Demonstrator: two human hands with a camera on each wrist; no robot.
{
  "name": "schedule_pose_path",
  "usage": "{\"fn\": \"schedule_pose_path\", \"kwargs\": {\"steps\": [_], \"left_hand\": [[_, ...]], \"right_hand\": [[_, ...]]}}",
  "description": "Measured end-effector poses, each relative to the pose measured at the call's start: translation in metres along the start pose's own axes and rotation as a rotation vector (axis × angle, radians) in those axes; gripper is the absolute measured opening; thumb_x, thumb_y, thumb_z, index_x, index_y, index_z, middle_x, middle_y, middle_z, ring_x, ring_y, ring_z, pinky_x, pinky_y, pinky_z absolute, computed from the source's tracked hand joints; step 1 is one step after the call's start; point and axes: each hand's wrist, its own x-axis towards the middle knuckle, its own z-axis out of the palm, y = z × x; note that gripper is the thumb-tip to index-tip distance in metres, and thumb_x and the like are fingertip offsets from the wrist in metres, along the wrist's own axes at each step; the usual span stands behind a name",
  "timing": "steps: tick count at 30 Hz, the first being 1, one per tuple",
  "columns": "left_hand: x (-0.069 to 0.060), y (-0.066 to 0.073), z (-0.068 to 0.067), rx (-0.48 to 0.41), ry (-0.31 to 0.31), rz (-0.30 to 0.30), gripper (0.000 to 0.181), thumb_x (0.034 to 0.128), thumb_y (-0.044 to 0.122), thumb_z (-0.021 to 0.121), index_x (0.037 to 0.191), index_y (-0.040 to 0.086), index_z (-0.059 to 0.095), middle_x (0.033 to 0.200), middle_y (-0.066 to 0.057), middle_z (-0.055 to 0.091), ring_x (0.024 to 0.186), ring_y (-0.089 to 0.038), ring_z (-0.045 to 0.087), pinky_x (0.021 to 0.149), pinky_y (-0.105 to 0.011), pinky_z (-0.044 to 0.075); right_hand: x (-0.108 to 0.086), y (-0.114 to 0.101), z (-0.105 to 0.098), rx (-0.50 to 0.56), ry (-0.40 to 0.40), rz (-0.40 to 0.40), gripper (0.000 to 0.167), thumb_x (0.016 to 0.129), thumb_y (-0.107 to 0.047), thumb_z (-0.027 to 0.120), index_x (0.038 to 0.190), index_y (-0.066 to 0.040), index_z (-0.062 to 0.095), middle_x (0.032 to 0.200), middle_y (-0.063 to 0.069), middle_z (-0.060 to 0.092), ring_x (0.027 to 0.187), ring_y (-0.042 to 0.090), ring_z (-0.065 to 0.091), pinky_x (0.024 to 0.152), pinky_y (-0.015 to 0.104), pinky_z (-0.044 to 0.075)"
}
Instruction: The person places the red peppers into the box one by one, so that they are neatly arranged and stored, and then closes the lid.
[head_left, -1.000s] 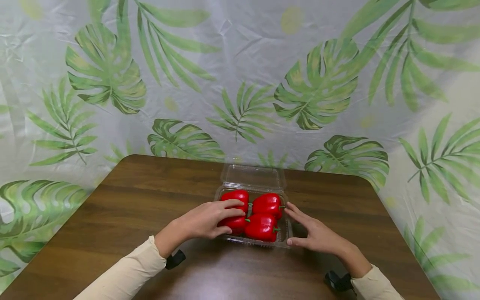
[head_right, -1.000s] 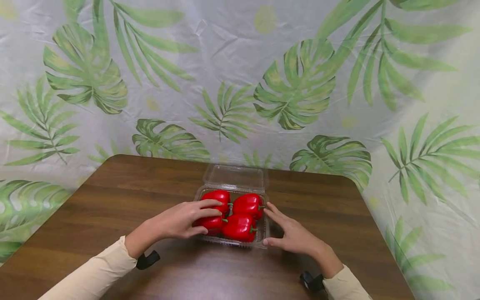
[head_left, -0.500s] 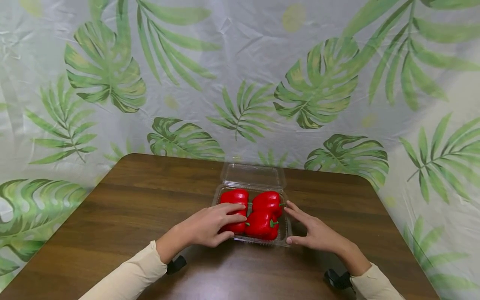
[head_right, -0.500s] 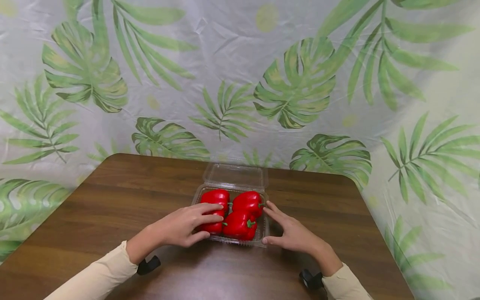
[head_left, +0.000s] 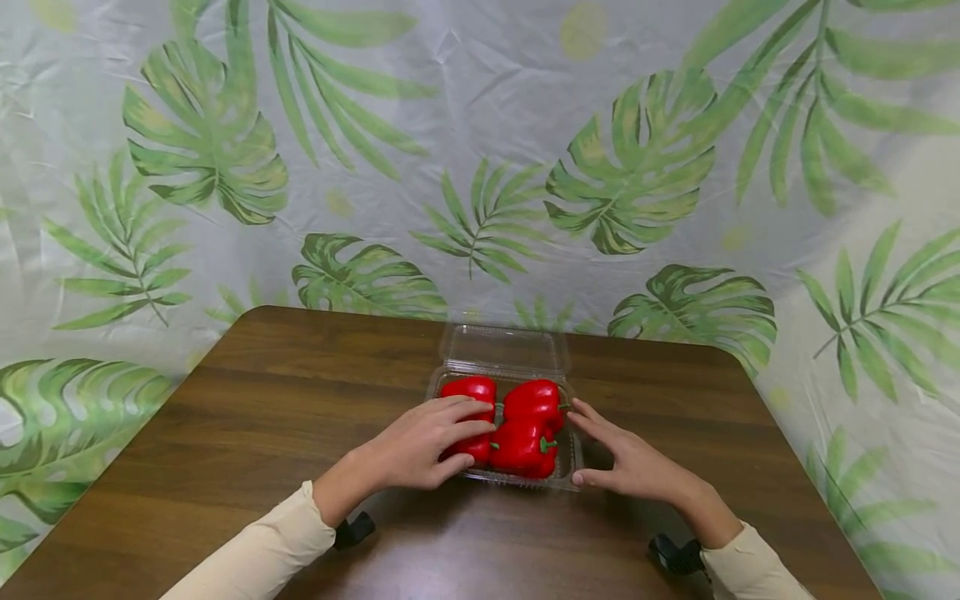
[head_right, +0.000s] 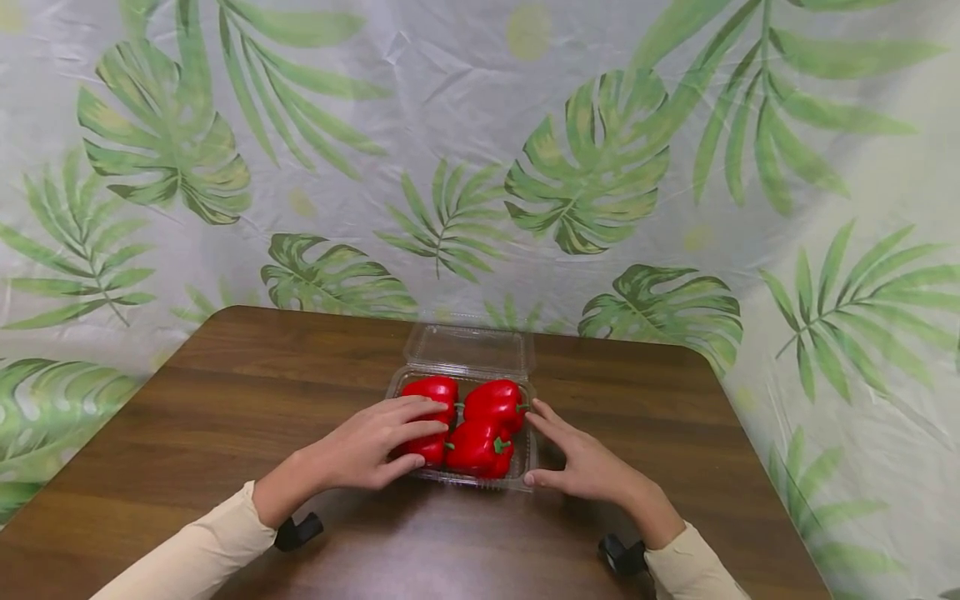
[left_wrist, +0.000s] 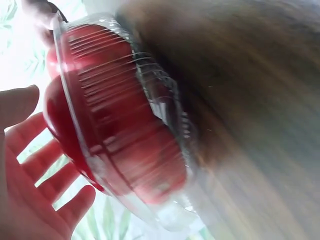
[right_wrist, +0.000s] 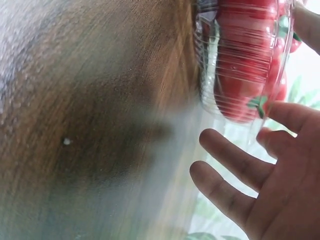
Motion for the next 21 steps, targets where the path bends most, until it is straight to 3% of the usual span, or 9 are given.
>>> {"fn": "schedule_pose_path", "kwargs": {"steps": [8, 14, 21], "left_hand": [[0.024, 0.01, 0.009, 0.063, -0.123, 0.071, 0.045, 0.0929, 0.028, 0.062, 0.137, 0.021, 0.058, 0.148, -0.001, 0.053, 0.139, -0.023, 0.049, 0.116, -0.042, 0.04], [0.03, 0.015, 0.012, 0.022, -0.214, 0.016, 0.052, 0.0938, 0.02, 0.059, 0.145, 0.026, 0.049, 0.156, 0.002, 0.044, 0.143, -0.024, 0.043, 0.118, -0.047, 0.037], [0.03, 0.018, 0.015, -0.069, -0.315, -0.041, 0.062, 0.0956, 0.017, 0.055, 0.153, 0.03, 0.036, 0.164, 0.004, 0.03, 0.151, -0.027, 0.029, 0.121, -0.058, 0.024]], "right_hand": [[0.0, 0.003, 0.002, 0.016, -0.007, 0.002, 0.084, 0.09, -0.047, 0.068, 0.156, -0.01, 0.031, 0.166, 0.019, 0.018, 0.141, 0.047, 0.04, 0.102, 0.066, 0.044], [-0.001, 0.004, 0.002, 0.028, -0.009, 0.009, 0.084, 0.09, -0.047, 0.068, 0.156, -0.011, 0.03, 0.166, 0.018, 0.017, 0.142, 0.047, 0.04, 0.102, 0.067, 0.043], [0.0, 0.003, 0.0, 0.03, -0.014, 0.012, 0.084, 0.09, -0.047, 0.068, 0.156, -0.012, 0.03, 0.166, 0.017, 0.017, 0.141, 0.047, 0.041, 0.103, 0.067, 0.043]]}}
